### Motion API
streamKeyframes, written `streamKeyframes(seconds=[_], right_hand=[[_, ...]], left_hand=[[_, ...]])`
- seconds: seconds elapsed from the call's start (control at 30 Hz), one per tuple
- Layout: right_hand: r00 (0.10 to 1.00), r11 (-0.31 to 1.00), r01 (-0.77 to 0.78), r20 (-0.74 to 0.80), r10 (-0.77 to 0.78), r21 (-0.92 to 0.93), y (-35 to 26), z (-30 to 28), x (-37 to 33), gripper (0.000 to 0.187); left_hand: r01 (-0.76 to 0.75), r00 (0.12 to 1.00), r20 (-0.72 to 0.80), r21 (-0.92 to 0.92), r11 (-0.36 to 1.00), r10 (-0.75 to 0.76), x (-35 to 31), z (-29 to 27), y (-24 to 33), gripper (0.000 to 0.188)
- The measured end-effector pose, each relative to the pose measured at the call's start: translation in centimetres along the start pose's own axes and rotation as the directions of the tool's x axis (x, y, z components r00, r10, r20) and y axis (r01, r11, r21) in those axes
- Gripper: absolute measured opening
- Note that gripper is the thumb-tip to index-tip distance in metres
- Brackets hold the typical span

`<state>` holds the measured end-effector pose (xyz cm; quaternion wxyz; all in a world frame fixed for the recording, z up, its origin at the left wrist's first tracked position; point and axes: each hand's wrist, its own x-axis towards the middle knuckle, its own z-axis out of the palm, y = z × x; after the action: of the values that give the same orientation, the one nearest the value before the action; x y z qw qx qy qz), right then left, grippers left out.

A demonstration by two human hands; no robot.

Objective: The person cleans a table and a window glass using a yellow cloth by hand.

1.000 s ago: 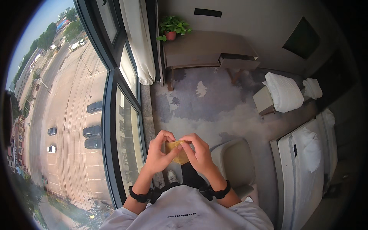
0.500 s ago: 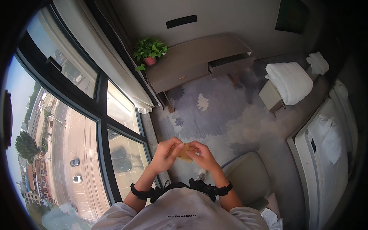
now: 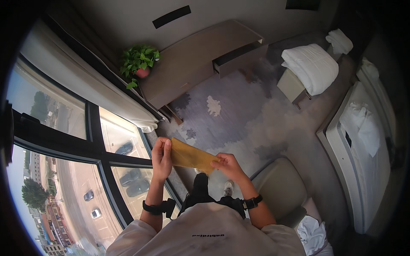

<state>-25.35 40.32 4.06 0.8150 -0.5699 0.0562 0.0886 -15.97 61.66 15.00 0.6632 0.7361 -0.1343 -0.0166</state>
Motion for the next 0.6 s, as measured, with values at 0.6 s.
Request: streamKeyframes(seconds=[0.6], right_hand=[[0.962, 0.983, 0.134, -0.223, -0.159, -0.125, -5.9, 7.4, 18.7, 0.015]], left_hand=[[0.027, 0.975, -0.209, -0.227, 0.974, -0.076, 12.7, -9.5, -10.0, 0.022]])
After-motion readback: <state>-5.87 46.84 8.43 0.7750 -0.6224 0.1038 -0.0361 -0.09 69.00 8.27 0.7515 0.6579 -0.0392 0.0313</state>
